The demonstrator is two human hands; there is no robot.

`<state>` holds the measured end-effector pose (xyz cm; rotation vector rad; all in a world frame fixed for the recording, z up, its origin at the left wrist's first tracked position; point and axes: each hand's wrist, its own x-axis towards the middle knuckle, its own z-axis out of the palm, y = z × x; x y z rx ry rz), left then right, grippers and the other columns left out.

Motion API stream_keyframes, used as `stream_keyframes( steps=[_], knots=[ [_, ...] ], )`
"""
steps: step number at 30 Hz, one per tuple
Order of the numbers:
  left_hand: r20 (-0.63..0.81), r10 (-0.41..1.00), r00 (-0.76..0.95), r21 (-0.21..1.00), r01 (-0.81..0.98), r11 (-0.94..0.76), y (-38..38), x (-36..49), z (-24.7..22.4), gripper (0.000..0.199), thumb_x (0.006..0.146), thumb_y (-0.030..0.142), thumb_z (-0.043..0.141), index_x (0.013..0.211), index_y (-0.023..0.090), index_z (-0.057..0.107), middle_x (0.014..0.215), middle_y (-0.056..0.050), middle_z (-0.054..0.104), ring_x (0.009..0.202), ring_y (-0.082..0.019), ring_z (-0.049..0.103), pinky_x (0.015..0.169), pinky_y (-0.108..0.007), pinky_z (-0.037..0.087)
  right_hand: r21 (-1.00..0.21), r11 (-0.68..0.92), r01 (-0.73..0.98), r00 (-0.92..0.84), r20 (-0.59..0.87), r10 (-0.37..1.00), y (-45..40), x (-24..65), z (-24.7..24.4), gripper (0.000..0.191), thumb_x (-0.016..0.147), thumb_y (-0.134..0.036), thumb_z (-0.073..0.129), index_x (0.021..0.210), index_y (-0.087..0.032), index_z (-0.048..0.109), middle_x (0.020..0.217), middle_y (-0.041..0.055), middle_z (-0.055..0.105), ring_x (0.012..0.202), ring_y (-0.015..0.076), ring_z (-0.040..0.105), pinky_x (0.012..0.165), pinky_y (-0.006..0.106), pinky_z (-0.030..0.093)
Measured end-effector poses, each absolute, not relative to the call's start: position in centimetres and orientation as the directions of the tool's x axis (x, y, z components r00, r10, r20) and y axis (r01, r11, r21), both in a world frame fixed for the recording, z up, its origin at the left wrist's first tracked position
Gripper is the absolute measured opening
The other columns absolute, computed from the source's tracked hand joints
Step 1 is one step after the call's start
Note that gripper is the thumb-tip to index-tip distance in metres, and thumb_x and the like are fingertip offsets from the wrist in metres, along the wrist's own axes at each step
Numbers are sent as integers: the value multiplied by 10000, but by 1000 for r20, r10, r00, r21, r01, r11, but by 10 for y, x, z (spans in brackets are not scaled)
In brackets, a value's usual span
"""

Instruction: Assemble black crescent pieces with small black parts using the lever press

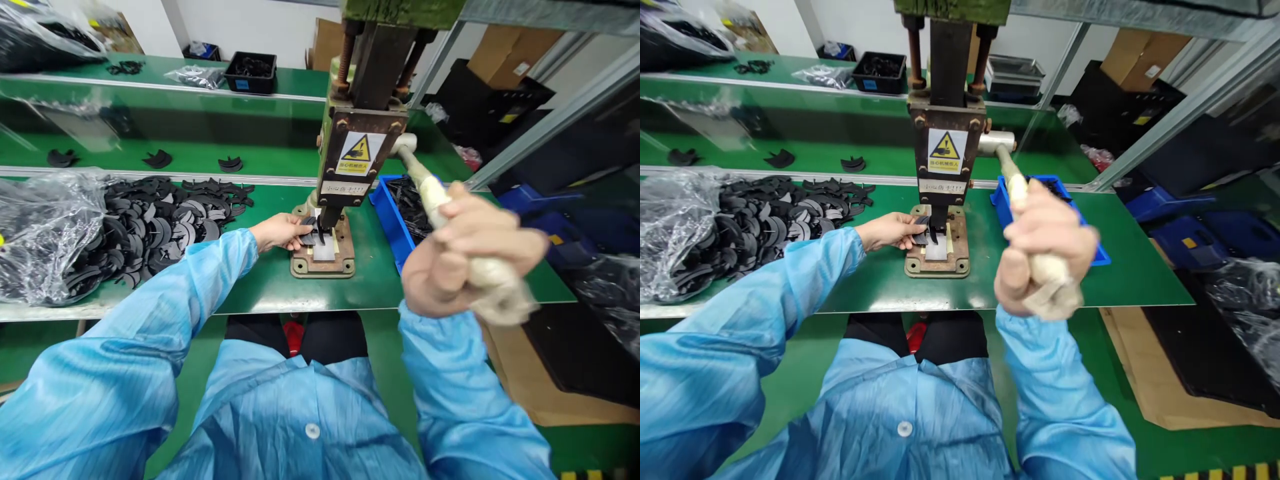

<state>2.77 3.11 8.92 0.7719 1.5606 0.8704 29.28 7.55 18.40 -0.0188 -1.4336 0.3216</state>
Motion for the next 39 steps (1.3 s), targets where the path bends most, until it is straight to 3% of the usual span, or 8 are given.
stream_keyframes(
  steps=[6, 8, 11, 14, 16, 24, 31, 39],
  knots=[
    [-367, 899, -240, 929, -42, 368, 8, 40, 92, 384, 950, 388, 860, 795, 183, 575, 581, -2, 661, 480, -105, 642, 471, -187, 484, -408, 859, -310, -103, 912, 396, 104, 288, 266, 538, 1014, -297, 641, 1528, -189, 529, 1526, 74, 570, 1450, 230, 650, 1207, 423, 521],
    [-297, 923, -245, 955, -51, 293, -10, 41, 100, 419, 929, 427, 874, 799, 190, 555, 570, 13, 650, 474, -105, 637, 465, -185, 486, -412, 875, -253, -59, 910, 411, 104, 290, 249, 543, 1001, -282, 667, 1516, -178, 531, 1495, 97, 580, 1531, 247, 588, 1239, 429, 500],
    [-185, 965, -188, 983, -45, 179, -43, 44, 116, 469, 897, 513, 882, 809, 194, 550, 566, 17, 655, 478, -112, 643, 459, -185, 494, -491, 861, -132, 16, 868, 497, 88, 294, 178, 447, 974, -364, 743, 1387, -243, 622, 1292, 81, 673, 1225, 196, 728, 1135, 445, 606],
    [-119, 984, -132, 992, -47, 114, -72, 53, 131, 506, 876, 590, 871, 834, 195, 558, 582, 10, 679, 483, -120, 652, 467, -194, 516, -819, 560, -124, -384, 560, 734, 52, 290, 102, 402, 936, -402, 796, 1290, -273, 658, 1113, 48, 744, 1015, 173, 762, 1007, 406, 671],
    [-110, 987, -116, 993, -44, 106, -84, 63, 136, 519, 872, 614, 861, 834, 198, 553, 576, 10, 678, 473, -121, 646, 460, -195, 512, -897, 423, -128, -507, 426, 749, 27, 281, 70, 481, 896, -457, 836, 1304, -271, 662, 1149, 70, 772, 1031, 199, 779, 962, 402, 683],
    [-158, 983, -93, 987, -24, 156, -104, 87, 133, 472, 902, 575, 838, 821, 201, 562, 538, 15, 641, 472, -130, 643, 450, -187, 476, -898, 430, -92, -432, 425, 796, -14, 258, 50, 260, 949, -484, 765, 971, -234, 696, 912, 18, 742, 846, 150, 718, 791, 300, 619],
    [-271, 962, 37, 957, -94, 273, -99, 79, 123, 517, 859, 623, 860, 815, 207, 558, 534, 18, 611, 455, -126, 612, 439, -197, 451, -854, 520, -19, -468, 467, 750, -21, 267, 45, 157, 1017, -389, 661, 1056, -241, 696, 1006, 38, 781, 893, 169, 742, 853, 341, 626],
    [-110, 975, -192, 979, 150, 140, -102, 73, 118, 403, 936, 577, 775, 907, 215, 601, 729, 6, 628, 599, -136, 587, 549, -256, 478, -711, 700, 66, -599, 533, 598, -4, 281, 67, 132, 995, -341, 674, 1074, -247, 723, 1040, 66, 802, 982, 208, 751, 918, 391, 606]
  ],
)
